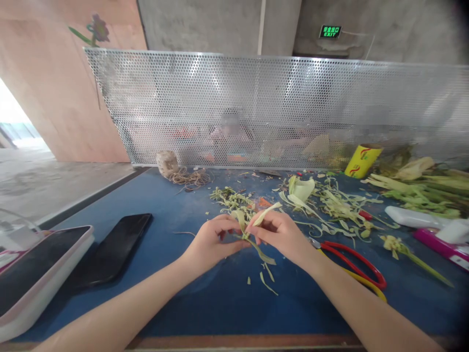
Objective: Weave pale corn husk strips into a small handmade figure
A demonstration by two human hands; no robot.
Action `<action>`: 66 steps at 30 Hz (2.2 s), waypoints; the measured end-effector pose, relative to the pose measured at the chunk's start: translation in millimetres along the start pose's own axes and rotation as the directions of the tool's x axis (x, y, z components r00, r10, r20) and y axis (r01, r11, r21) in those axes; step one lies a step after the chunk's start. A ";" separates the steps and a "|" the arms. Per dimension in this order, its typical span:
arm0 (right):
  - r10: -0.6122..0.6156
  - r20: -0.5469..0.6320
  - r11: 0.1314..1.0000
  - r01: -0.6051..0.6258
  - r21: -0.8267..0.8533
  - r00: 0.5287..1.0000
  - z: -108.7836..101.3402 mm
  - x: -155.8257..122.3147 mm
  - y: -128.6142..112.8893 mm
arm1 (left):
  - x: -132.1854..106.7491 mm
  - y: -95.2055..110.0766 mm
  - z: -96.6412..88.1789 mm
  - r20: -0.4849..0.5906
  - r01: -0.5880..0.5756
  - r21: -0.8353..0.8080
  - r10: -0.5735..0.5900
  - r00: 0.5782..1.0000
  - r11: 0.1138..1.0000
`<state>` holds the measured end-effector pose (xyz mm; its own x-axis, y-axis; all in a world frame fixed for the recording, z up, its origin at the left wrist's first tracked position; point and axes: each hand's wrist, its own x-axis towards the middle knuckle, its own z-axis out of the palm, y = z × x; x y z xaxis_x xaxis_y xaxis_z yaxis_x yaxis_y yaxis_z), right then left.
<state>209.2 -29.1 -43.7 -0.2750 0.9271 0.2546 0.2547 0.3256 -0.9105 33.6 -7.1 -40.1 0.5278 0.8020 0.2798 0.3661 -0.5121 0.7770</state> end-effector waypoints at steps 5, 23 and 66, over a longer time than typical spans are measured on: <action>0.005 -0.031 1.000 -0.006 -0.028 1.000 -0.7 1.2 3.4 | 0.1 0.0 -0.5 -0.008 0.032 0.003 -0.032 0.999 0.999; 0.046 -0.006 0.995 -0.045 0.088 0.999 5.5 0.9 8.1 | 2.7 -5.9 4.4 0.143 0.264 -0.508 -0.222 0.964 0.820; 0.079 0.060 0.997 -0.079 0.000 0.995 7.1 1.4 12.1 | -1.0 -3.9 3.6 -0.082 -0.005 0.106 0.014 0.997 0.994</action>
<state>205.3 -25.1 -56.6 -0.3089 0.9372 0.1621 0.2759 0.2514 -0.9277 34.5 -7.0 -45.5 0.4683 0.8172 0.3361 0.4428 -0.5462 0.7111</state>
